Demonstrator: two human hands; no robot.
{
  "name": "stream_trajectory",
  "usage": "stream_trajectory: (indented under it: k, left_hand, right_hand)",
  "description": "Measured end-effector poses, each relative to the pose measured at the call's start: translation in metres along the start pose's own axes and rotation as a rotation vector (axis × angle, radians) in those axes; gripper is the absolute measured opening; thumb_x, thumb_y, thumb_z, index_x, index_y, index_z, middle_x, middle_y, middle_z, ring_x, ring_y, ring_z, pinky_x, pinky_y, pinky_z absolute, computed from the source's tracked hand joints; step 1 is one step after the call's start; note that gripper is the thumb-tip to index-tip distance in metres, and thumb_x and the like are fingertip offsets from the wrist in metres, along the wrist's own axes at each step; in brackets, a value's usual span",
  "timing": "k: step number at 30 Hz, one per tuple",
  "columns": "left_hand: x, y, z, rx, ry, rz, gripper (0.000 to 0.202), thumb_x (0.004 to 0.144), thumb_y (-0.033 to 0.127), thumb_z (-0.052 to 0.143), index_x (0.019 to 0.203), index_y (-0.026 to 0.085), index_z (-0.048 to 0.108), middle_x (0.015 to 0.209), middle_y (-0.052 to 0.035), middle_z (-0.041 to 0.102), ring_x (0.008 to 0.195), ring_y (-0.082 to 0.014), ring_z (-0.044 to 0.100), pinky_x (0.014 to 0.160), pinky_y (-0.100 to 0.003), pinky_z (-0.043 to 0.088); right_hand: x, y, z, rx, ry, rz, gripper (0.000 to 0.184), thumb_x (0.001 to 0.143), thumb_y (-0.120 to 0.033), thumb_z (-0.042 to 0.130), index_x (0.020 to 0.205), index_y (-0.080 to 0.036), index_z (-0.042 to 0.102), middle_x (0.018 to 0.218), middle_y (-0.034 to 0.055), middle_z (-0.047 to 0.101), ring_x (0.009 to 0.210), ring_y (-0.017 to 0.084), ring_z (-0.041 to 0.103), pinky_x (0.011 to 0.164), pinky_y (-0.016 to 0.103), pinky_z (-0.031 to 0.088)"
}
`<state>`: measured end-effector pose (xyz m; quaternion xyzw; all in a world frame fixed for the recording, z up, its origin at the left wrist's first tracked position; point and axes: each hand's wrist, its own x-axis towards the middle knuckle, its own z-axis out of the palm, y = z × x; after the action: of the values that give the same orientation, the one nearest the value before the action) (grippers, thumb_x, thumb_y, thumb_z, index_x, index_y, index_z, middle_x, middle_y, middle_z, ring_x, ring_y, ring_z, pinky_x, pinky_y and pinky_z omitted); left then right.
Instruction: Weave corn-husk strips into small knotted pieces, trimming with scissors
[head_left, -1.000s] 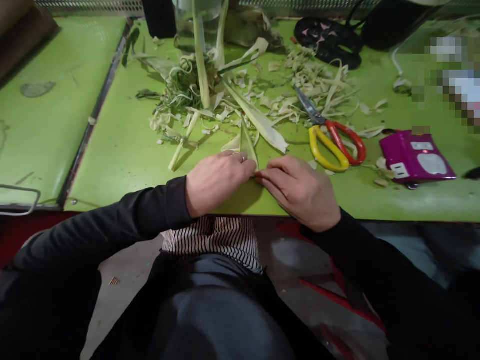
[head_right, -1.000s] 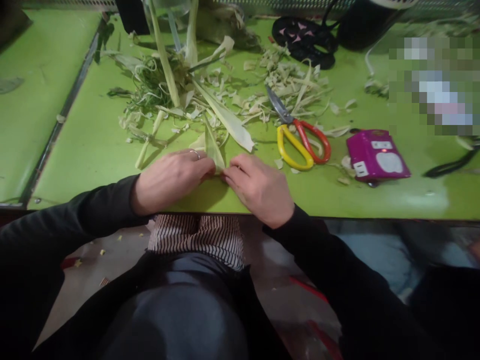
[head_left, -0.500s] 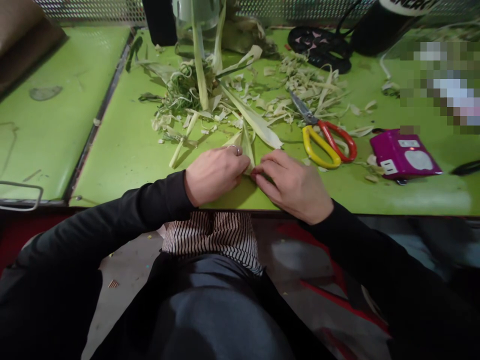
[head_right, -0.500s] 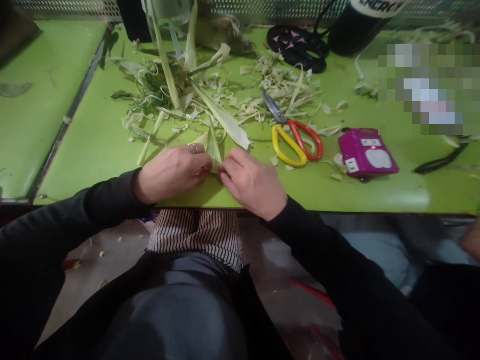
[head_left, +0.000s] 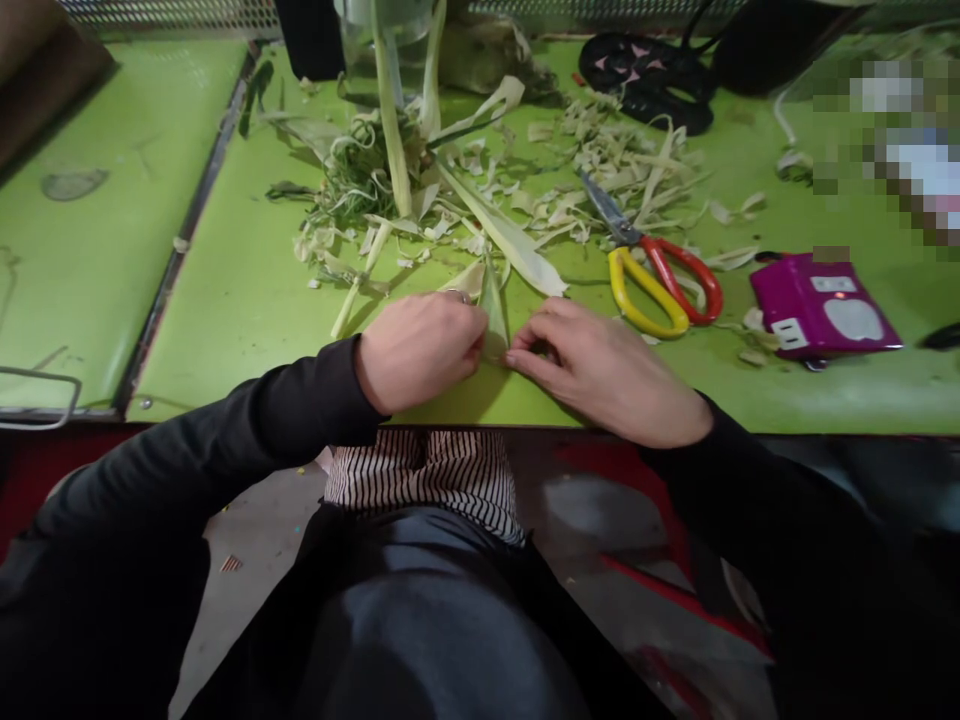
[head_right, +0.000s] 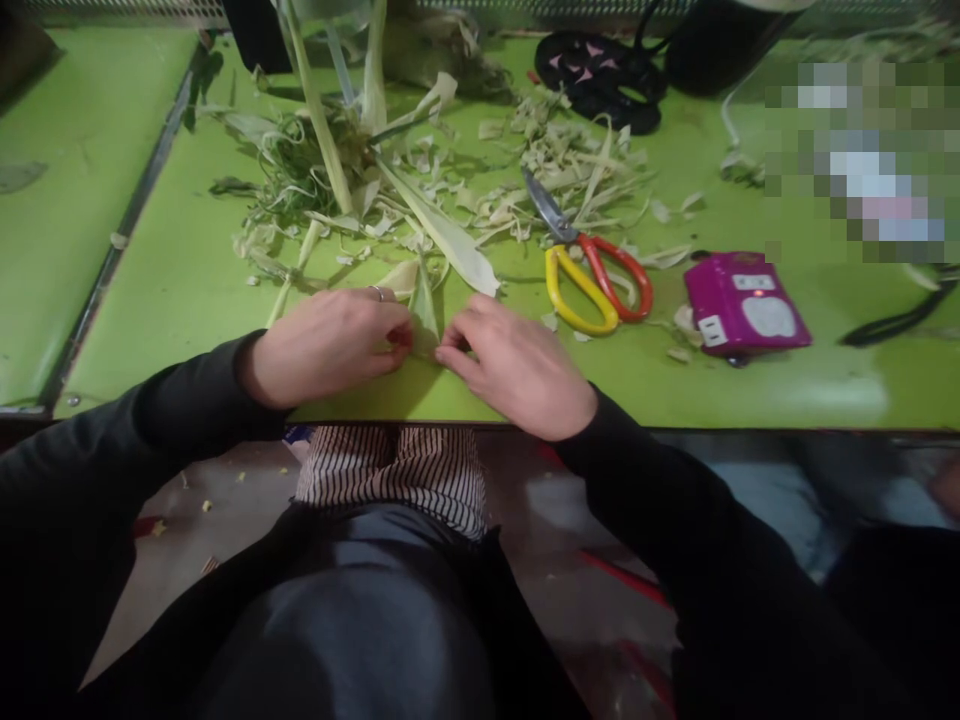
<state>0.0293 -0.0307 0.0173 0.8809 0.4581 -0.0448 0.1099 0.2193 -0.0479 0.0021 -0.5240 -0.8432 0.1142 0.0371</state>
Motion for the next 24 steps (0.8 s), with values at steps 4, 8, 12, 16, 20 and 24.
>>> stream_trajectory:
  k: [4, 8, 12, 16, 20, 24]
  left_hand:
    - [0.003, 0.000, -0.002, 0.034, 0.013, 0.013, 0.024, 0.091, 0.020, 0.046, 0.098, 0.016, 0.069, 0.099, -0.0076, 0.068, 0.076, -0.0170, 0.065, 0.067, -0.028, 0.046]
    - [-0.002, 0.001, 0.007, 0.019, 0.126, 0.182, 0.028, 0.092, 0.010, 0.041, 0.094, 0.015, 0.069, 0.092, -0.0064, 0.067, 0.076, -0.0147, 0.064, 0.067, -0.025, 0.047]
    - [-0.008, 0.000, 0.017, 0.048, 0.207, 0.259, 0.024, 0.092, 0.010, 0.044, 0.092, 0.012, 0.069, 0.088, -0.0088, 0.066, 0.080, -0.0179, 0.064, 0.066, -0.027, 0.048]
    - [-0.006, -0.004, 0.020, 0.050, 0.239, 0.234, 0.022, 0.097, 0.017, 0.045, 0.098, 0.012, 0.066, 0.088, -0.0084, 0.066, 0.076, -0.0173, 0.063, 0.062, -0.027, 0.046]
    - [-0.002, -0.006, 0.022, 0.090, 0.260, 0.270, 0.023, 0.098, 0.020, 0.046, 0.090, 0.012, 0.066, 0.084, -0.0082, 0.066, 0.078, -0.0168, 0.063, 0.064, -0.026, 0.046]
    - [0.001, -0.007, 0.024, 0.096, 0.323, 0.266, 0.021, 0.095, 0.021, 0.048, 0.090, 0.012, 0.066, 0.083, -0.0093, 0.067, 0.077, -0.0170, 0.062, 0.060, -0.026, 0.043]
  right_hand:
    - [-0.004, 0.004, 0.007, 0.051, 0.098, -0.096, 0.019, 0.093, -0.029, 0.055, 0.091, -0.015, 0.067, 0.095, 0.0082, 0.064, 0.075, 0.018, 0.060, 0.063, 0.030, 0.042]
    - [-0.015, 0.001, 0.017, -0.136, 0.273, -0.285, 0.025, 0.097, -0.020, 0.044, 0.092, -0.014, 0.068, 0.093, 0.0098, 0.066, 0.081, 0.020, 0.061, 0.065, 0.031, 0.043]
    - [-0.018, -0.003, 0.021, -0.270, 0.353, -0.357, 0.025, 0.097, -0.021, 0.046, 0.087, -0.014, 0.067, 0.087, 0.0097, 0.066, 0.077, 0.020, 0.059, 0.064, 0.032, 0.043]
    - [-0.012, -0.004, 0.022, -0.309, 0.388, -0.359, 0.025, 0.097, -0.019, 0.046, 0.082, -0.014, 0.066, 0.080, 0.0085, 0.064, 0.073, 0.019, 0.057, 0.058, 0.032, 0.039]
    - [-0.004, -0.002, 0.019, -0.282, 0.329, -0.298, 0.025, 0.096, -0.023, 0.046, 0.083, -0.013, 0.065, 0.082, 0.0096, 0.064, 0.071, 0.019, 0.057, 0.055, 0.032, 0.035]
    - [0.008, 0.004, 0.006, -0.027, 0.125, -0.199, 0.016, 0.090, -0.025, 0.053, 0.081, -0.015, 0.063, 0.080, 0.0057, 0.064, 0.064, 0.016, 0.055, 0.055, 0.029, 0.036]
